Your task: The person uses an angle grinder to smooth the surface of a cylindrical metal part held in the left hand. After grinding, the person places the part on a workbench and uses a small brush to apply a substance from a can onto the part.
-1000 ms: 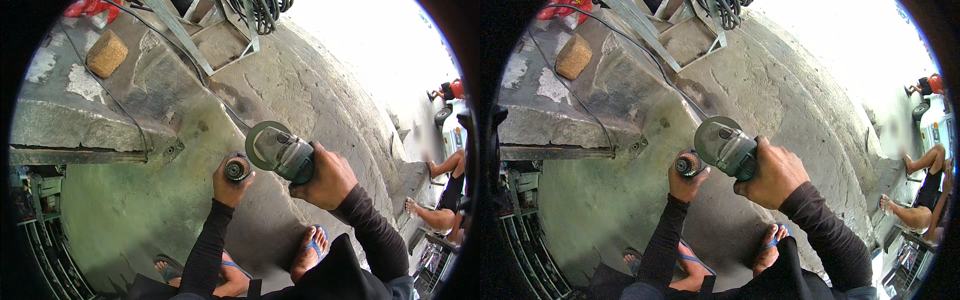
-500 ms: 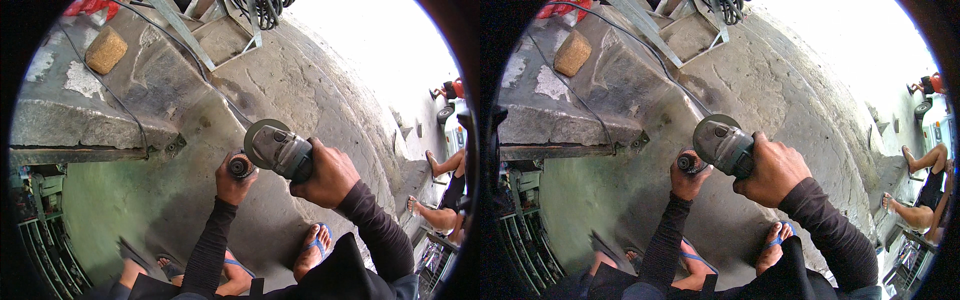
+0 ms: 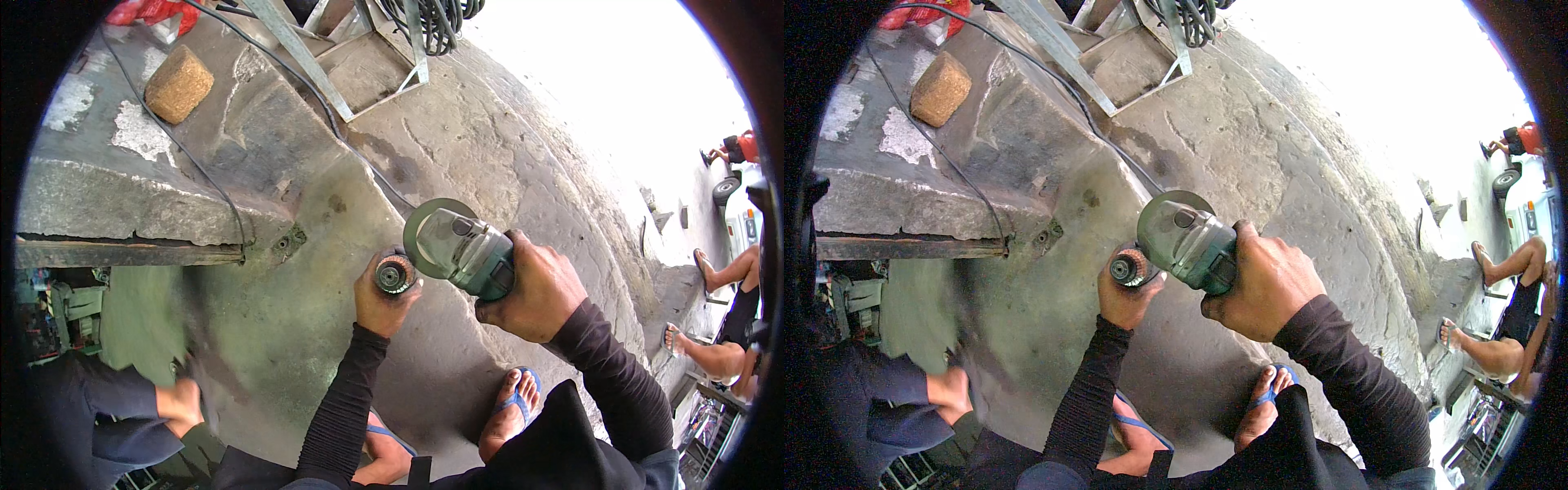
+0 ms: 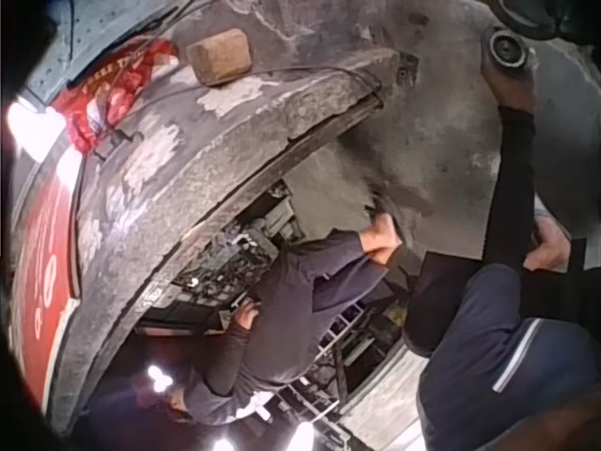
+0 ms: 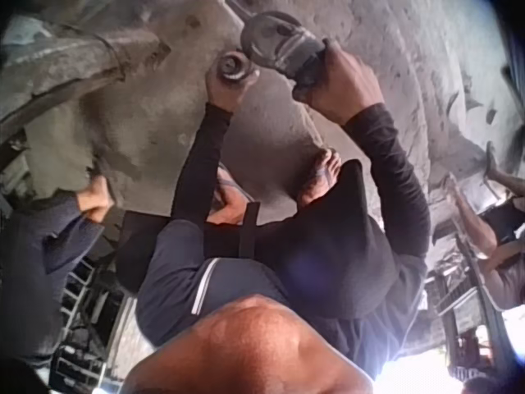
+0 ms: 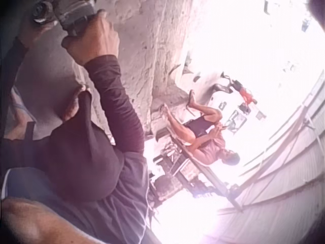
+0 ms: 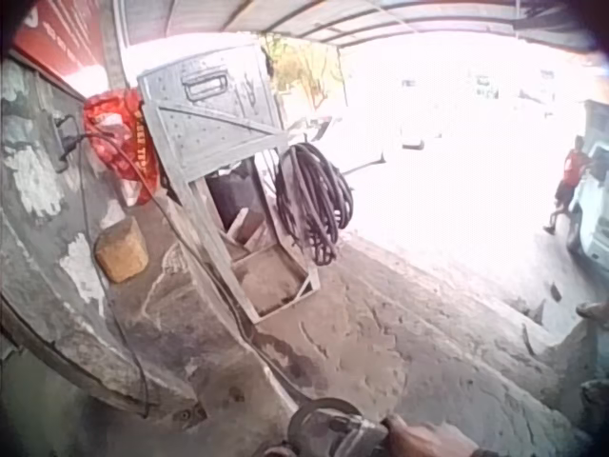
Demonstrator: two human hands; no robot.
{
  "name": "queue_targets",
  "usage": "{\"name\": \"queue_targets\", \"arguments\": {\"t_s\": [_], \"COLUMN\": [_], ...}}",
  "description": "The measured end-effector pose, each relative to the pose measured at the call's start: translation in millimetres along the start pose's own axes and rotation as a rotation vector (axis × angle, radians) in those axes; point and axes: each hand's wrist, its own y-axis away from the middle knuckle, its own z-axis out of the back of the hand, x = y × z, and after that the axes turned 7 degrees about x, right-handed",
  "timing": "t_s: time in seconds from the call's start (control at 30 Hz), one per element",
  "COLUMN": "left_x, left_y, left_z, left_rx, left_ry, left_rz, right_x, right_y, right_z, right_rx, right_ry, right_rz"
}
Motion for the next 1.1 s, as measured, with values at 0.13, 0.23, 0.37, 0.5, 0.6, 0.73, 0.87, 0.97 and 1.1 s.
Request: {"name": "queue_targets", "arguments": {"t_s": [0.13,0.23,0.37,0.5,0.6,0.73,0.87,0.97,1.1], "left_x": [-0.3,-0.6,-1.1,-4.0,-4.7,-1.4,2.0,2.4,1.8], "left_y": [-1.0,0.4,-0.2,-0.9,-0.2,-0.3,-0.4,-0.7,-0.4], "left_z": [-0.1,1.6,1.2,-0.3,-2.2,-1.4,-0.6,-0.4,-0.6], "left_rx": [0.007,0.031,0.020,0.000,-0.023,-0.015,0.009,0.011,0.003], "left_ry": [0.028,-0.029,-0.016,-0.058,-0.006,-0.005,0.032,0.041,-0.001], "left_rz": [-0.016,0.033,0.018,-0.010,-0.020,-0.021,-0.003,-0.016,-0.014], "right_x": [1.5,3.1,5.0,6.1,5.7,6.6,6.8,6.9,7.1], "right_y": [0.1,-0.6,-0.5,-0.1,0.3,2.8,1.8,0.9,1.2], "right_z": [-0.6,-1.2,-2.0,0.2,2.5,0.4,-2.0,-2.1,-0.8], "right_rx": [0.018,0.029,0.022,0.012,0.027,0.022,0.023,0.035,0.042], "right_ry": [-0.003,0.000,0.005,0.032,0.052,0.043,0.069,0.078,0.094], "right_rz": [0.016,-0.005,-0.021,-0.046,-0.071,-0.028,-0.005,-0.007,-0.017]}}
